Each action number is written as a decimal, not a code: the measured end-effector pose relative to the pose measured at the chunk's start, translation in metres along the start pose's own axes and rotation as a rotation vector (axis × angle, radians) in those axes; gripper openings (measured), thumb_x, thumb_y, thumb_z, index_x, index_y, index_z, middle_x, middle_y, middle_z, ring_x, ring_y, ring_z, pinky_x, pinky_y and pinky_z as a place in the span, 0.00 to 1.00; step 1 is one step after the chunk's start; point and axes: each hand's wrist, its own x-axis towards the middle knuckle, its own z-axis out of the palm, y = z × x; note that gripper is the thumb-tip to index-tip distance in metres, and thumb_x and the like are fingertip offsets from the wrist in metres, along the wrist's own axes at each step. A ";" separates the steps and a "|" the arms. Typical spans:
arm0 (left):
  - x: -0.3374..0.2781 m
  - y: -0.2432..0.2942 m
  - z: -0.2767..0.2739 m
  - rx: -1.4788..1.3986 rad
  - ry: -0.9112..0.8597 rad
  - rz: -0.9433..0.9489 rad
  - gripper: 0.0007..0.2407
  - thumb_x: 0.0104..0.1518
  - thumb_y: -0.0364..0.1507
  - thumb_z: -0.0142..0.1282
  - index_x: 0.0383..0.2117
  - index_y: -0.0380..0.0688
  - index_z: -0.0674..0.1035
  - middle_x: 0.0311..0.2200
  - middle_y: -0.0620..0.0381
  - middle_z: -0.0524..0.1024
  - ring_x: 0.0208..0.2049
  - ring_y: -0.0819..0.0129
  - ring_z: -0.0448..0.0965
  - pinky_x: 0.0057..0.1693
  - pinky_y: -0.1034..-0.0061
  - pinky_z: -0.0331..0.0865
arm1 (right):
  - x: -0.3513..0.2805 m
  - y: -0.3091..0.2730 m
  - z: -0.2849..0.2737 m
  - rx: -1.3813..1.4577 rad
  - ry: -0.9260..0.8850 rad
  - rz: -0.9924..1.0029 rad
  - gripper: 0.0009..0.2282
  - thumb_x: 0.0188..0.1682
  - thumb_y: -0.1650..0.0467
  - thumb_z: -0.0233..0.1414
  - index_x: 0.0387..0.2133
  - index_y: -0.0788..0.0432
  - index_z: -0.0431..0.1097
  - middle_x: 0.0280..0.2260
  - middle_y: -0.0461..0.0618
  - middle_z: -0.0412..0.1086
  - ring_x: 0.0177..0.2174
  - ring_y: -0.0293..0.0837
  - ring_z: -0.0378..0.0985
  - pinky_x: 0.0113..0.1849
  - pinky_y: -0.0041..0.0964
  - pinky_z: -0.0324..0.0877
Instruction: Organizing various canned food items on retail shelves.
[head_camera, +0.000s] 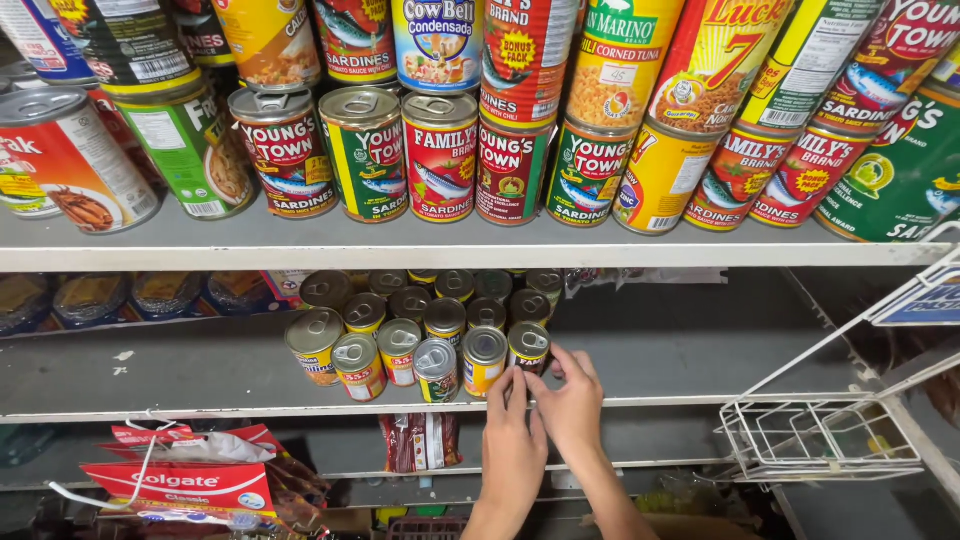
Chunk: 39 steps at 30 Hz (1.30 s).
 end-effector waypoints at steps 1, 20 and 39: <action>0.002 0.000 0.002 0.000 0.004 0.001 0.25 0.50 0.17 0.55 0.58 0.30 0.69 0.58 0.36 0.66 0.55 0.38 0.74 0.54 0.61 0.73 | 0.003 0.001 0.002 0.001 -0.001 -0.004 0.22 0.34 0.74 0.68 0.46 0.60 0.77 0.30 0.57 0.75 0.30 0.47 0.80 0.34 0.37 0.76; 0.002 0.014 0.029 -0.133 0.020 0.101 0.23 0.52 0.14 0.48 0.59 0.28 0.70 0.63 0.27 0.63 0.62 0.34 0.66 0.64 0.59 0.63 | 0.006 0.036 -0.009 0.402 -0.088 0.178 0.09 0.48 0.76 0.56 0.41 0.65 0.76 0.35 0.53 0.82 0.37 0.38 0.84 0.39 0.32 0.77; -0.115 0.136 0.122 -0.841 -0.447 -0.136 0.18 0.59 0.22 0.55 0.57 0.35 0.75 0.56 0.49 0.77 0.57 0.64 0.78 0.60 0.73 0.72 | -0.121 0.087 -0.247 0.513 0.364 0.311 0.10 0.50 0.76 0.54 0.44 0.67 0.73 0.39 0.55 0.79 0.41 0.40 0.82 0.45 0.33 0.74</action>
